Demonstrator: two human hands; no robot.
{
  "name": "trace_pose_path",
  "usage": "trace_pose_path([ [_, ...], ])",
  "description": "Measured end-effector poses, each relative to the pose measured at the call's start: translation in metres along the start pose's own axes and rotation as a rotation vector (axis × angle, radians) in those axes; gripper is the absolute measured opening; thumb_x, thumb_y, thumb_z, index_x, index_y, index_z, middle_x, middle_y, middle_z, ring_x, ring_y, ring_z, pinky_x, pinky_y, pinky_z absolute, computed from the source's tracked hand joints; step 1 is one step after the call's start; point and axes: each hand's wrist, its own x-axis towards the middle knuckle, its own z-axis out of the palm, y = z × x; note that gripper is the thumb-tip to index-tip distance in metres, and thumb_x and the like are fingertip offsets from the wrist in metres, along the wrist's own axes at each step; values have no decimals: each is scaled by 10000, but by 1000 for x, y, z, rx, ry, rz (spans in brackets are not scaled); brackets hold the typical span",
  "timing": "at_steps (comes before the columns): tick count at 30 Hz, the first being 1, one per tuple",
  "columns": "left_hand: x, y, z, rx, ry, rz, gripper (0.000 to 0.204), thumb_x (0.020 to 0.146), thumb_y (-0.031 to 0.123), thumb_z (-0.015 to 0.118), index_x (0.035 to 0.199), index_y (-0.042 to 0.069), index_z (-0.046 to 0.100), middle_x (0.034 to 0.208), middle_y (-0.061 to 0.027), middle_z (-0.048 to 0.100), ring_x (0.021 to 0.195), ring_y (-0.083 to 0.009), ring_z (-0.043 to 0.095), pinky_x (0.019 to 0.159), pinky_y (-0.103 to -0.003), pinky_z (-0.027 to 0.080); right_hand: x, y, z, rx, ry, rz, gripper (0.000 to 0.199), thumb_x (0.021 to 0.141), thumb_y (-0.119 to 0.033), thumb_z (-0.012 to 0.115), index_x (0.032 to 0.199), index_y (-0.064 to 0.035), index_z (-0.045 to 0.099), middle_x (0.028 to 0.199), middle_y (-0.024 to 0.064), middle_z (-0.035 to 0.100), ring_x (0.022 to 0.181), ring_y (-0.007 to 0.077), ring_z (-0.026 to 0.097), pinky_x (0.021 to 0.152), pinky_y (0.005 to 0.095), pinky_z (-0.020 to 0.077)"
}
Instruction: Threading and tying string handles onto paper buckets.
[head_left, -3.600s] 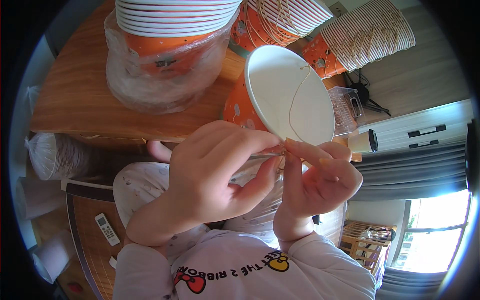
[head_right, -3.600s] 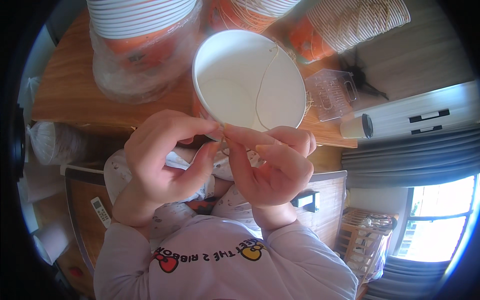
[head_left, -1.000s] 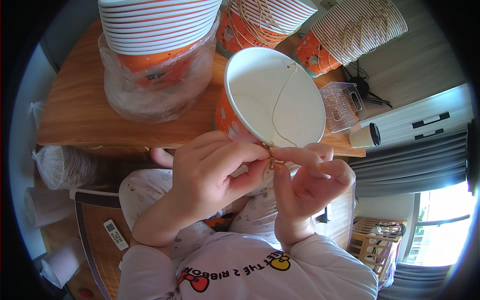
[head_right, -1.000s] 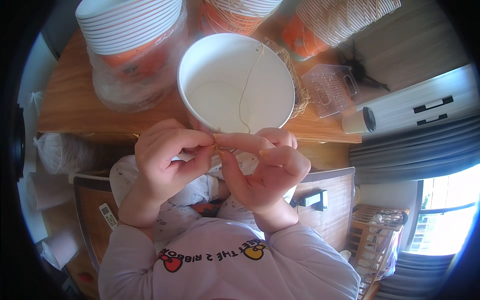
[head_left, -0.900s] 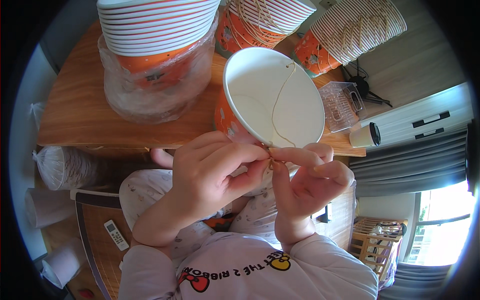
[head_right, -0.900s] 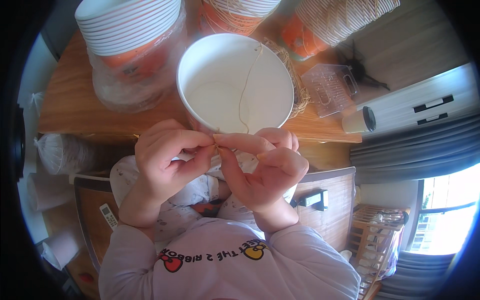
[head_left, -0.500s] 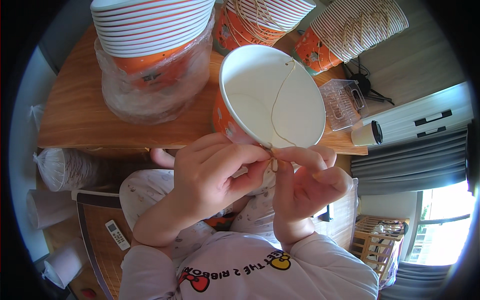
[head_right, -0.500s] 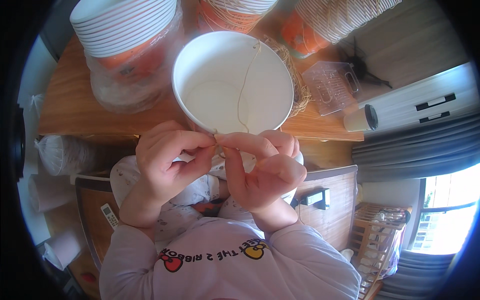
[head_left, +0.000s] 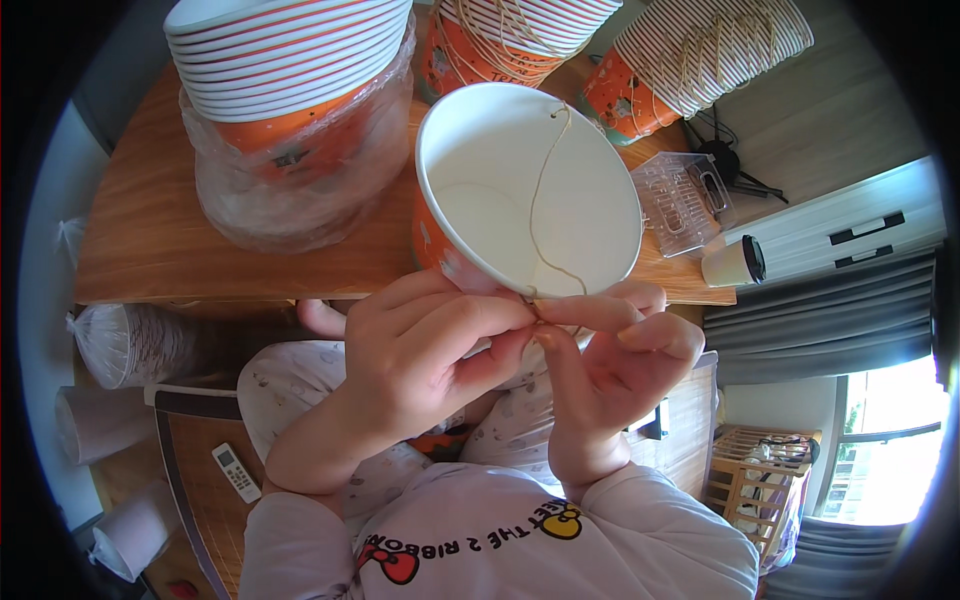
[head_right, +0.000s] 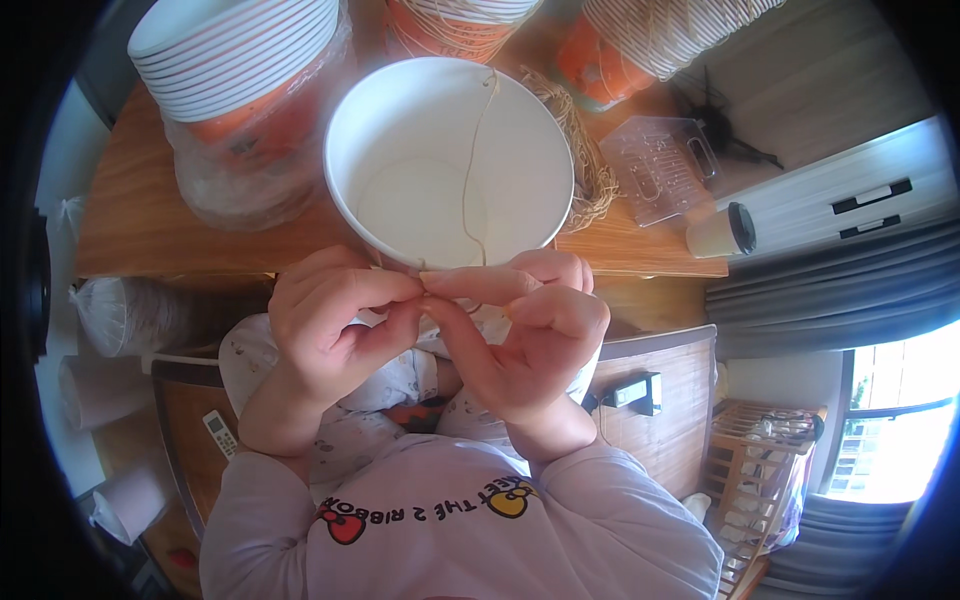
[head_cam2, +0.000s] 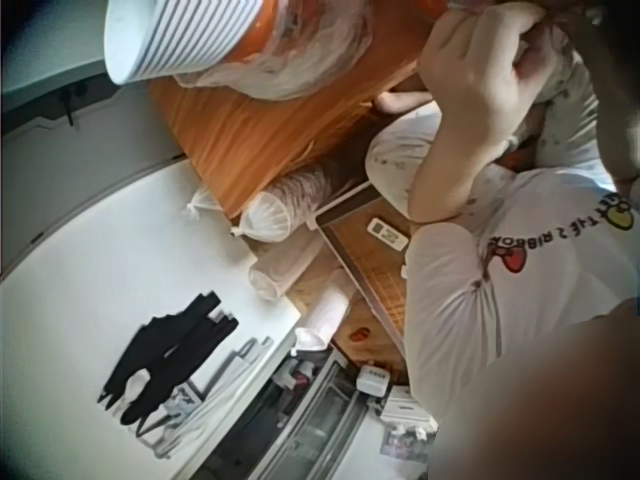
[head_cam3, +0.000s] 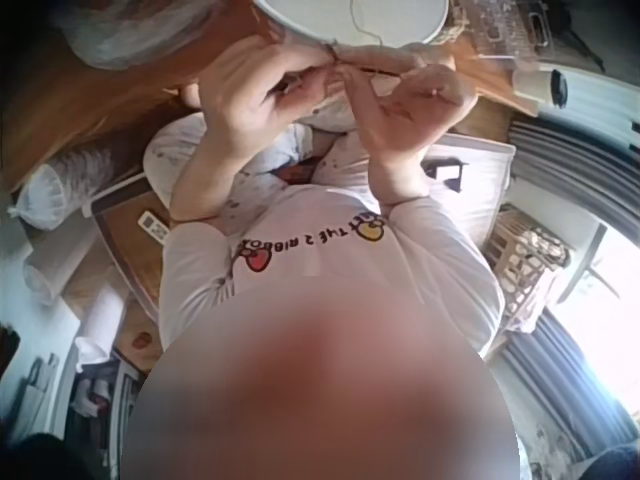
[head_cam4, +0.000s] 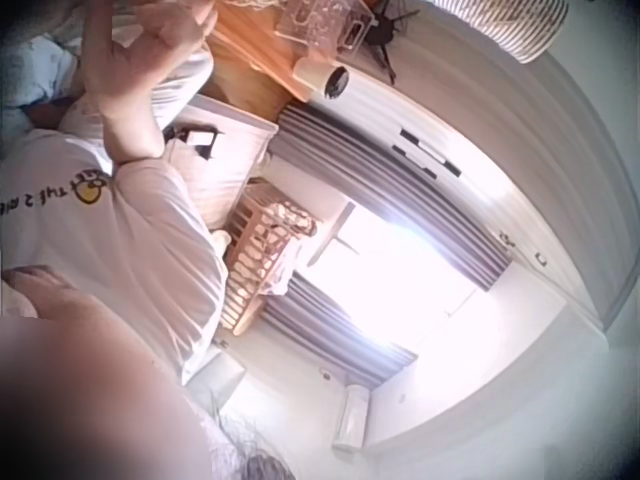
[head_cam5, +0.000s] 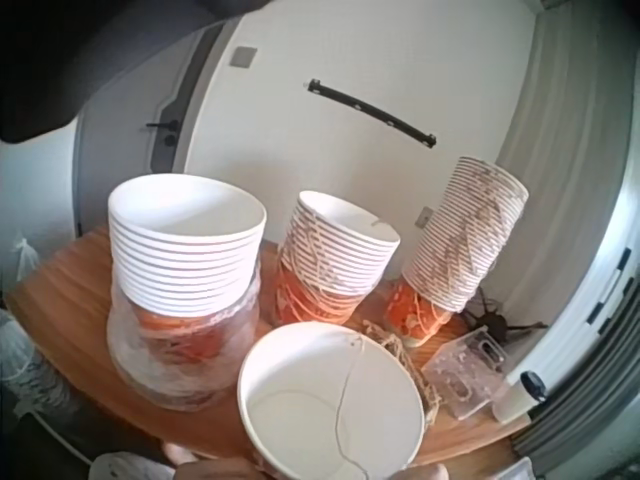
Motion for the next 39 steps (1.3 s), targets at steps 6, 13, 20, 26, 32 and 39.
trace_pose_path([
  [6,0,2,2,1,24,-23,224,633,-74,756,810,36,675,686,-31,660,529,-165,588,488,-272,450,-3,7,-1,-65,65,-47,530,745,-14,827,948,-132,352,916,-21,759,782,142,509,779,298,351],
  [13,-2,4,-3,-2,-25,-101,186,691,-33,757,840,55,690,690,-18,666,534,-160,594,514,-266,458,-10,5,-4,-188,64,-53,528,739,-53,847,946,-132,368,885,-48,754,761,143,527,769,300,350],
  [20,-2,7,-7,-268,-141,-433,60,829,43,703,875,7,692,708,-53,684,550,-130,618,534,-262,476,-13,16,-2,-100,51,-13,547,732,-60,858,945,-127,359,863,-15,757,751,155,540,725,306,377],
  [26,-4,6,-13,-354,-158,-615,94,875,64,675,893,-22,711,707,-59,690,577,-76,615,498,-216,447,-21,16,-2,50,-5,92,600,726,110,796,997,-135,320,881,125,736,943,188,543,918,325,407],
  [32,1,7,-11,-372,-217,-597,118,879,62,667,932,-32,714,725,-59,700,610,-64,621,557,-205,476,-22,24,1,-9,28,21,560,732,37,820,963,-119,334,901,22,752,816,164,555,762,329,377],
  [39,-1,4,-9,-420,-229,-601,136,866,34,674,976,-33,718,793,-78,722,630,-71,643,585,-203,498,-27,27,4,11,35,61,541,741,71,776,990,-113,332,920,38,741,841,175,556,811,346,365],
])
